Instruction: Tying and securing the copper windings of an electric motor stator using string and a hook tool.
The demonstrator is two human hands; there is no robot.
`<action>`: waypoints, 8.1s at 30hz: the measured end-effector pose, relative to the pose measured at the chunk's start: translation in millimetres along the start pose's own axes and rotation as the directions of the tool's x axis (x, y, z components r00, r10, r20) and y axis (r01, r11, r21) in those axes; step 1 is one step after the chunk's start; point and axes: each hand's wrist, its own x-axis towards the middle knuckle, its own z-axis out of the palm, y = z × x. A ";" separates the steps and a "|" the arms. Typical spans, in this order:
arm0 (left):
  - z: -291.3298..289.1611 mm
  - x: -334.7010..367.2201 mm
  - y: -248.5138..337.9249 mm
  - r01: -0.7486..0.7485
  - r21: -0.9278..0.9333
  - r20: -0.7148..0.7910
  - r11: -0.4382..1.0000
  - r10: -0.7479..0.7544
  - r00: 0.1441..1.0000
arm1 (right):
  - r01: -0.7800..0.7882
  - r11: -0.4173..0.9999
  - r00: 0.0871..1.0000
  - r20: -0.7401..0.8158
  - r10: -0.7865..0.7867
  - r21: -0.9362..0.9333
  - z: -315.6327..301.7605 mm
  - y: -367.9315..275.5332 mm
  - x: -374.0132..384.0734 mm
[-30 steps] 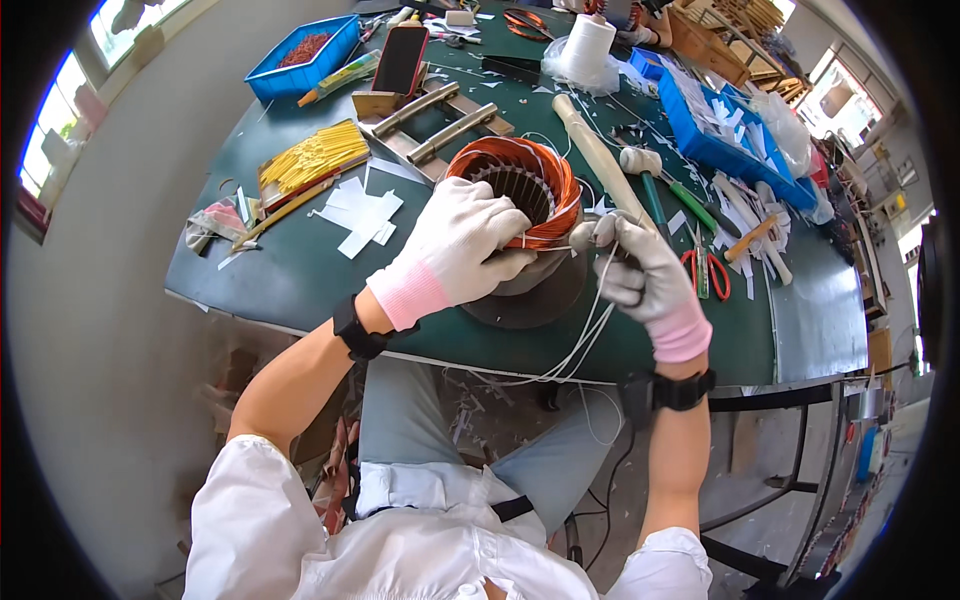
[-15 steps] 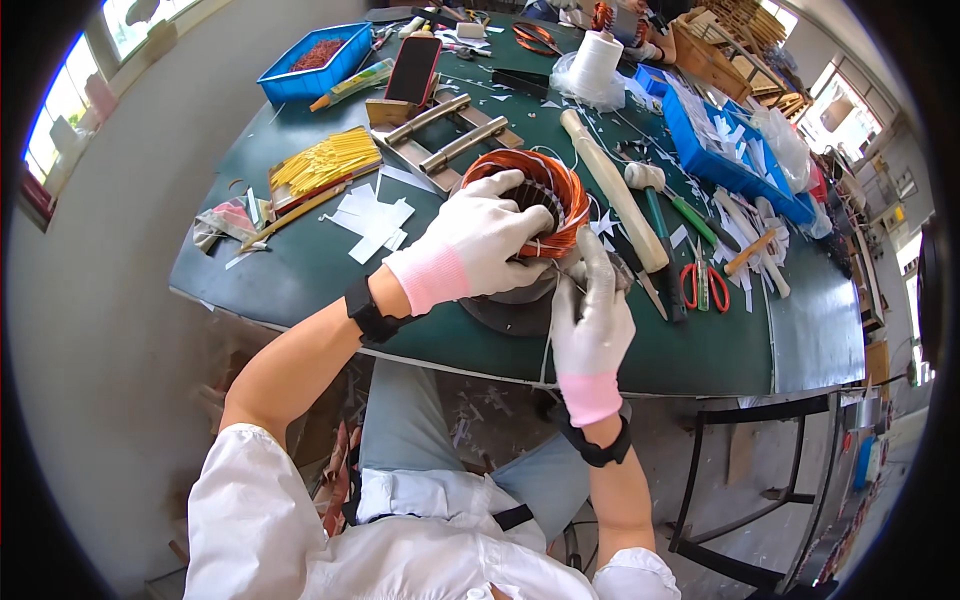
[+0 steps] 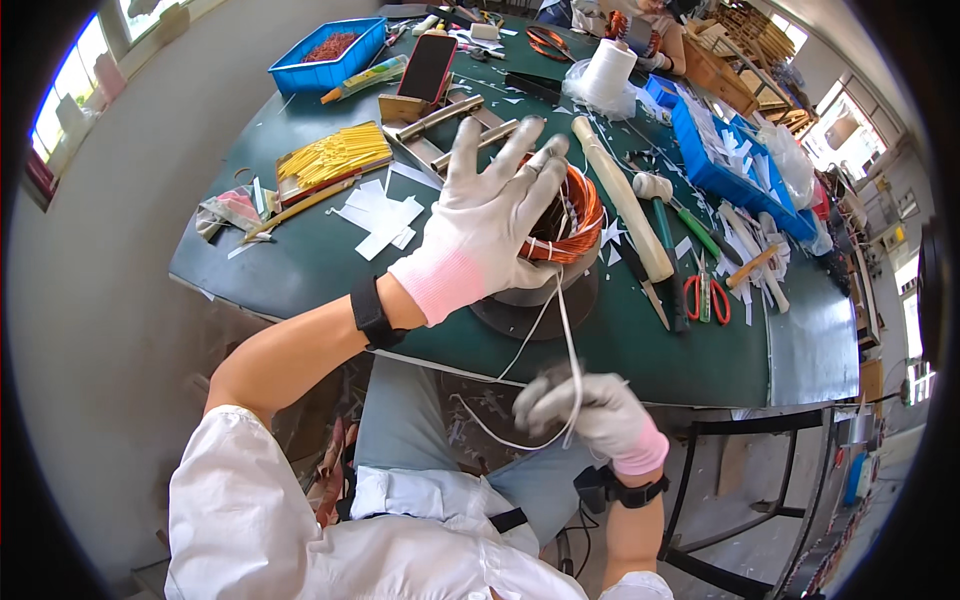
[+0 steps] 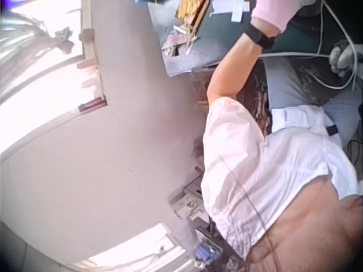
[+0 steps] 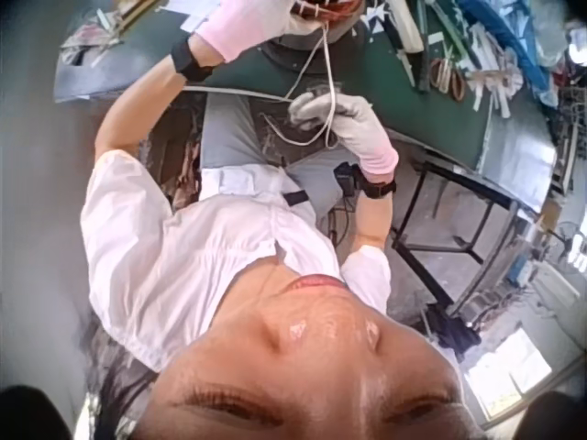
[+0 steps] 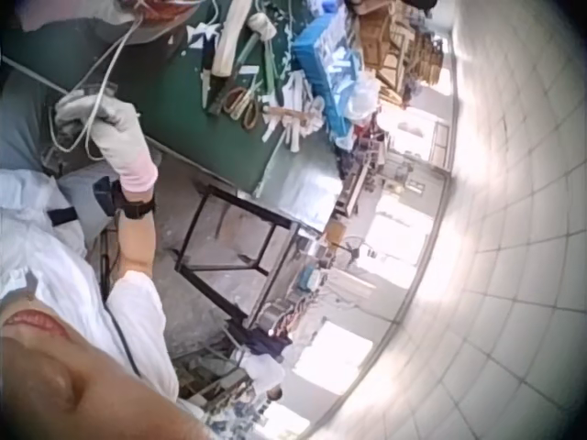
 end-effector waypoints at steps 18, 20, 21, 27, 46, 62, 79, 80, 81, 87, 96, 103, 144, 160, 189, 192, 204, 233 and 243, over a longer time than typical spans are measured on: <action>29.9 -24.4 9.1 -0.014 -0.488 -0.069 0.873 -0.022 0.997 | -0.984 -0.148 -0.148 -0.918 0.368 0.099 -15.6 253.3 -591.2; 29.3 -25.6 16.7 -0.033 -0.476 -0.060 0.879 0.005 0.998 | -0.985 -0.014 -0.153 -0.844 0.514 0.170 3.1 234.3 -570.9; 27.9 -32.5 19.4 0.002 -0.461 -0.025 0.887 -0.016 1.000 | -0.992 0.090 -0.042 -0.900 0.435 0.089 -4.0 212.3 -539.7; 26.0 -19.7 28.5 -0.031 -0.470 -0.124 0.882 -0.032 0.992 | -0.691 0.421 0.513 -0.809 -0.287 -0.588 -24.4 50.0 -173.6; 28.6 -23.3 12.0 -0.087 -0.473 -0.128 0.877 0.029 0.991 | -0.918 0.184 0.336 -0.936 -0.108 -0.351 0.5 109.8 -255.4; 40.9 -22.9 31.9 -0.092 -0.345 -0.268 0.934 -0.004 0.963 | -0.077 0.996 0.765 -0.644 0.025 -0.053 58.8 36.0 -80.8; 30.9 -22.4 38.9 -0.004 -0.389 -0.182 0.921 -0.072 0.981 | -0.288 0.772 0.786 0.600 -0.148 0.567 104.0 -38.2 -51.0; 30.0 -21.5 38.5 0.002 -0.387 -0.178 0.922 -0.077 0.981 | -0.321 0.735 0.799 0.587 -0.127 0.597 106.5 -37.4 -55.1; 29.6 -21.6 38.5 0.000 -0.388 -0.183 0.922 -0.077 0.980 | -0.355 0.692 0.812 0.574 -0.105 0.629 108.9 -35.7 -58.1; 30.7 -19.8 40.0 -0.003 -0.405 -0.192 0.914 -0.082 0.978 | -0.162 0.699 0.837 0.472 -0.276 0.696 121.5 -12.5 -60.5; 30.2 -19.5 41.8 -0.004 -0.384 -0.219 0.923 -0.087 0.972 | -0.215 0.771 0.807 0.554 -0.205 0.599 114.7 -34.5 -50.6; 28.1 -21.4 40.0 0.000 -0.372 -0.206 0.928 -0.083 0.975 | -0.236 0.766 0.842 0.520 -0.146 0.598 114.1 -43.3 -51.0; 22.2 -21.0 19.3 -0.096 -0.429 -0.158 0.898 0.030 0.987 | -0.065 0.854 0.478 -0.768 -0.427 -0.516 13.1 24.5 10.6; 21.4 -20.0 26.3 -0.073 -0.425 -0.145 0.902 0.012 0.989 | -0.224 0.813 0.814 0.562 -0.148 0.538 89.7 -23.1 -44.9; 24.4 -22.1 28.4 -0.060 -0.435 -0.169 0.898 -0.016 0.985 | 0.036 0.873 0.893 0.376 -0.246 0.487 91.8 -32.9 -35.2; 23.5 -22.2 28.8 -0.055 -0.418 -0.160 0.907 -0.014 0.987 | 0.175 0.896 0.913 0.274 -0.303 0.408 89.8 -36.1 -33.9; 23.7 -22.5 29.8 -0.045 -0.414 -0.154 0.909 -0.021 0.988 | 0.356 0.810 0.935 -0.172 -0.311 0.466 115.6 -14.8 -46.8; 29.2 -24.9 5.3 -0.267 -0.212 -0.217 0.940 0.221 0.951 | 0.151 0.841 0.973 -0.231 -0.032 0.520 24.7 -3.1 0.6; 38.4 -23.0 4.6 -0.298 -0.303 -0.247 0.906 0.227 0.942 | 0.338 0.497 0.880 -0.455 0.134 0.799 25.9 -4.0 45.7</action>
